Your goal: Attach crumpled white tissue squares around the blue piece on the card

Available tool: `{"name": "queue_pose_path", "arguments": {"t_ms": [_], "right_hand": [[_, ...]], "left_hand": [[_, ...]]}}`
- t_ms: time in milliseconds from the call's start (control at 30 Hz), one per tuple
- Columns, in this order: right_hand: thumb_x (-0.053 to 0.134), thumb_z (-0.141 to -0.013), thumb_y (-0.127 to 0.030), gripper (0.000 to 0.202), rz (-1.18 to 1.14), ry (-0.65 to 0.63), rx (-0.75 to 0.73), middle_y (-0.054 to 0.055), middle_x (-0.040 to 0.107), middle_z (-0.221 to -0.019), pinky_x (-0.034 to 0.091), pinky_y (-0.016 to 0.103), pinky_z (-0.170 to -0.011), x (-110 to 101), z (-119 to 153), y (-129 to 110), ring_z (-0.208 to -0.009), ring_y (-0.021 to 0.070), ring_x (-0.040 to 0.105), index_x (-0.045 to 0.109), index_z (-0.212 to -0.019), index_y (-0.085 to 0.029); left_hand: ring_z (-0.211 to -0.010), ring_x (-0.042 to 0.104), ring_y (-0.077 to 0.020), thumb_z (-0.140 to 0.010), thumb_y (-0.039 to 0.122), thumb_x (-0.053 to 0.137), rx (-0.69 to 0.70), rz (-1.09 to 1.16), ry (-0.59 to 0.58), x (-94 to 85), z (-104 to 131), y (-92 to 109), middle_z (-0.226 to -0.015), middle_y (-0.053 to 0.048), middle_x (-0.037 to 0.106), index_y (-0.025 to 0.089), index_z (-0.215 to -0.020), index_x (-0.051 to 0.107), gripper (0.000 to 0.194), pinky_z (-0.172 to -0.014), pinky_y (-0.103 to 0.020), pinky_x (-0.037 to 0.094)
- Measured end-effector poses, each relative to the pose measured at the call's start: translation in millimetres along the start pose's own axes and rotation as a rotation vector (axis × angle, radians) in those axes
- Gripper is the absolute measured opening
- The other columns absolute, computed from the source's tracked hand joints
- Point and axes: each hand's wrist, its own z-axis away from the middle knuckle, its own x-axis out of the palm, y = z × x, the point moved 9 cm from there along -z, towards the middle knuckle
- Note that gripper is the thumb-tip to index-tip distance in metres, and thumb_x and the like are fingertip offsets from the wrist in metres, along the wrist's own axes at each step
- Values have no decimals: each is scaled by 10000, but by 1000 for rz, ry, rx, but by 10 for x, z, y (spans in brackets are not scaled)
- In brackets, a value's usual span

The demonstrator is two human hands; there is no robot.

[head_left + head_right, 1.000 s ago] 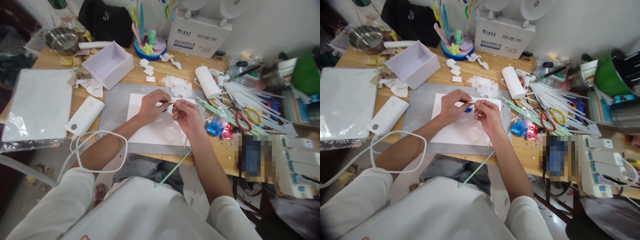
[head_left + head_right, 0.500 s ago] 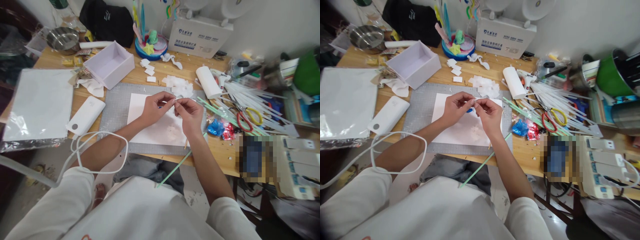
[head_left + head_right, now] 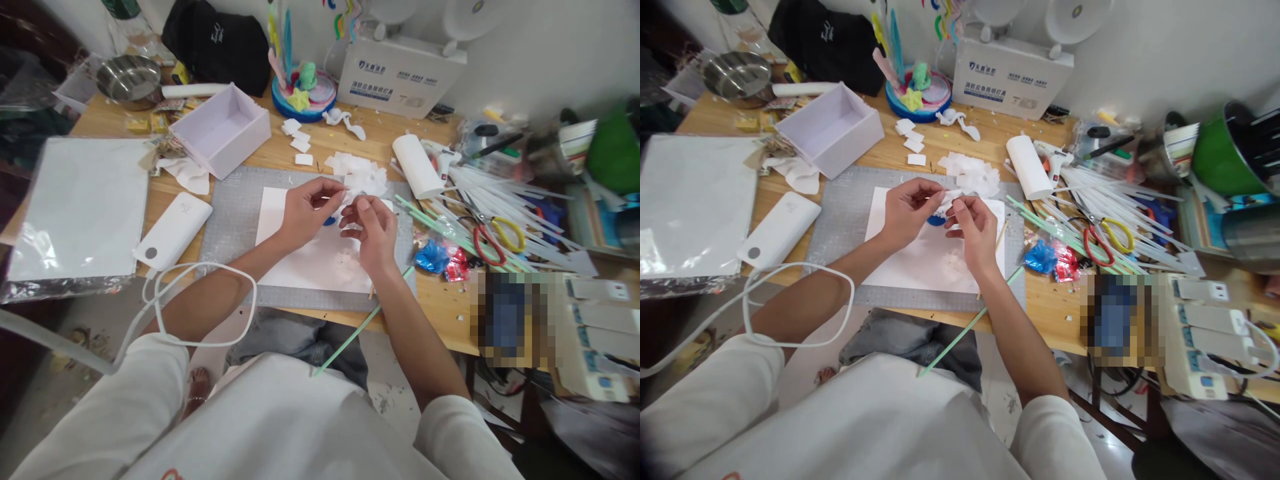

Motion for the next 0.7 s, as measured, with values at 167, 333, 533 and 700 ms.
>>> {"name": "queue_pose_path", "arguments": {"t_ms": [167,333,533,700], "right_hand": [[777,-763,-477,282,-2,76,7,-42,607,-685,530,204,-526,-59,-26,6,-612,93,602,647,-779,-228],[770,-751,-344,156,40,87,10,-54,613,-614,515,191,-556,-72,-32,15,-569,72,567,675,-747,-220],[774,-721,-332,172,21,103,73,-57,621,-626,484,187,-537,-98,-42,50,-568,68,571,643,-715,-222],[784,-709,-320,146,16,110,75,-51,661,-654,474,185,-529,-150,-77,36,-563,62,577,684,-748,-221]], "left_hand": [[-797,731,-98,-857,275,731,23,-40,-43,50,32,76,-885,-26,777,185,-911,767,111,-747,-200,604],[-715,723,-93,-832,278,756,-87,0,3,20,22,-81,-822,-14,772,179,-886,770,114,-680,-196,604],[-726,738,-97,-824,313,783,-221,123,83,-70,-41,-225,-832,-3,762,156,-899,733,181,-720,-226,656],[-725,764,-116,-850,316,765,-253,152,96,-94,-66,-228,-854,-2,757,162,-938,694,191,-686,-219,653]]}}
